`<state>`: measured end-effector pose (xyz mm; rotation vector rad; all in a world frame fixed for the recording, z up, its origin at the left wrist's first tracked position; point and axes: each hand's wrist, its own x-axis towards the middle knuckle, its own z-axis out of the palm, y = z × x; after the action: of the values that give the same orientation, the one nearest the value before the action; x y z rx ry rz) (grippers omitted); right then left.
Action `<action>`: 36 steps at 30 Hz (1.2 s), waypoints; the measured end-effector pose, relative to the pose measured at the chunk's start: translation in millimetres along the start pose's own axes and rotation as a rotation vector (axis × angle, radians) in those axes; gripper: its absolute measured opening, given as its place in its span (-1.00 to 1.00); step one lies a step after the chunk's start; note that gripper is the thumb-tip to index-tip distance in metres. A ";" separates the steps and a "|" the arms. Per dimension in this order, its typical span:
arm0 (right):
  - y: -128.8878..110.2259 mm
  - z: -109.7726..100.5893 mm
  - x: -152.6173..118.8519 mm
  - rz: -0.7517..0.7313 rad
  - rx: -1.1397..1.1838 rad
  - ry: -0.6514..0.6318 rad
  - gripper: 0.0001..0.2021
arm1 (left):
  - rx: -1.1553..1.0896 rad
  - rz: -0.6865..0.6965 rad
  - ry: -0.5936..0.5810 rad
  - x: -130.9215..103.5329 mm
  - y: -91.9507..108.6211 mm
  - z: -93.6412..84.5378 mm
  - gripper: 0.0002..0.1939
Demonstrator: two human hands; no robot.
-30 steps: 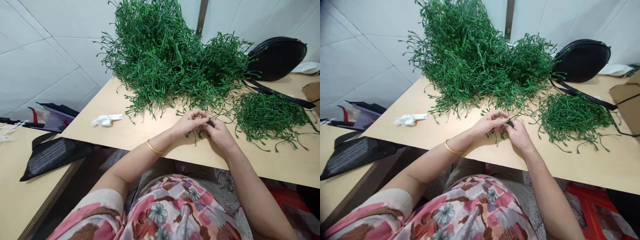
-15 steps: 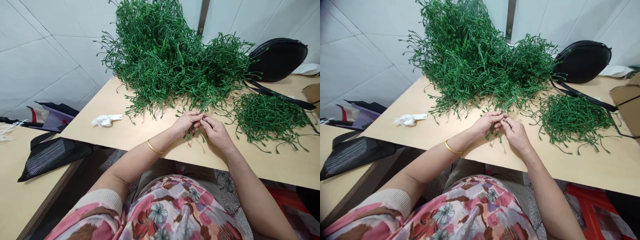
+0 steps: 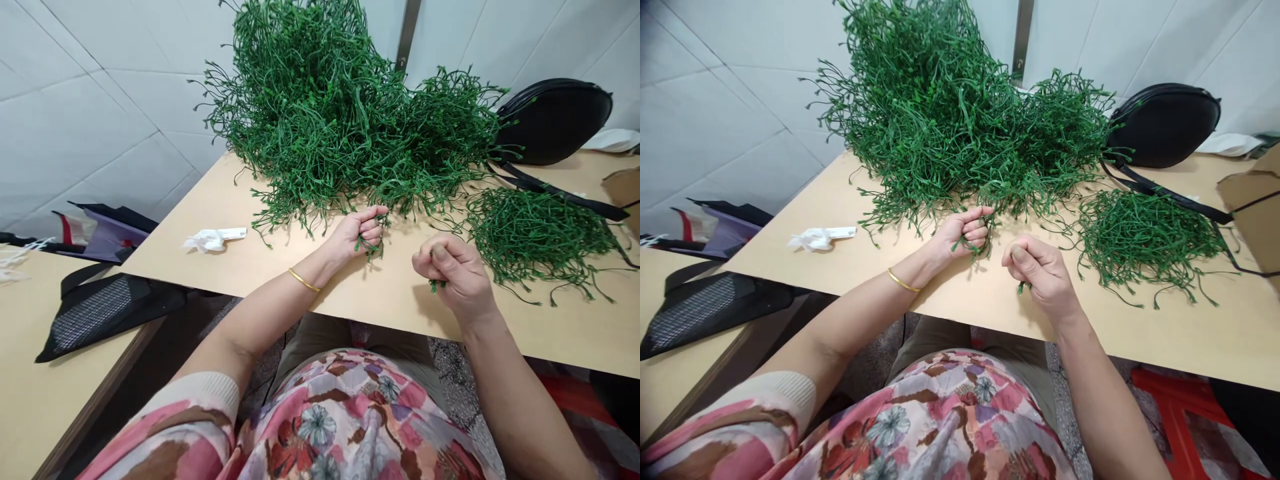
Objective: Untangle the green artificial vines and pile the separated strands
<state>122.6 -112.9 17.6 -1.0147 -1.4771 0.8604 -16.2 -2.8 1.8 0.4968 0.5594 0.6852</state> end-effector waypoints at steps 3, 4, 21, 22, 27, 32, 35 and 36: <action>-22.3 -13.2 1.8 -0.132 -0.282 0.182 -0.74 | 0.068 -0.008 -0.067 0.4 2.2 -1.5 -0.78; -28.2 -22.7 5.1 -0.165 -0.450 0.285 -0.74 | 0.097 -0.009 -0.089 0.2 0.4 -0.2 -0.78; -14.0 -30.1 4.1 -0.163 -1.018 0.198 -0.74 | 0.179 0.082 -0.134 0.5 -12.8 5.8 -0.76; -6.7 -15.7 3.7 -0.150 -1.015 0.130 -0.75 | 0.179 0.091 -0.124 -0.5 -12.7 6.5 -0.76; 24.2 12.6 6.9 -0.120 -1.243 0.102 -0.68 | 0.183 0.090 -0.115 -5.4 -13.1 11.1 -0.72; 33.2 9.2 10.5 -0.085 -1.291 0.087 -0.72 | 0.202 0.097 -0.122 -7.2 -16.2 13.7 -0.74; 37.9 3.4 12.3 -0.017 -1.119 0.121 -0.75 | 0.208 0.073 -0.124 -5.6 -16.1 10.9 -0.76; 39.8 1.0 12.8 0.009 -1.011 0.132 -0.77 | 0.222 0.067 -0.114 -4.9 -15.7 9.6 -0.78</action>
<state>126.5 -86.3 -14.4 -1.7538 -1.8062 -0.0244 -6.4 -19.1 1.1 0.7609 0.5154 0.6574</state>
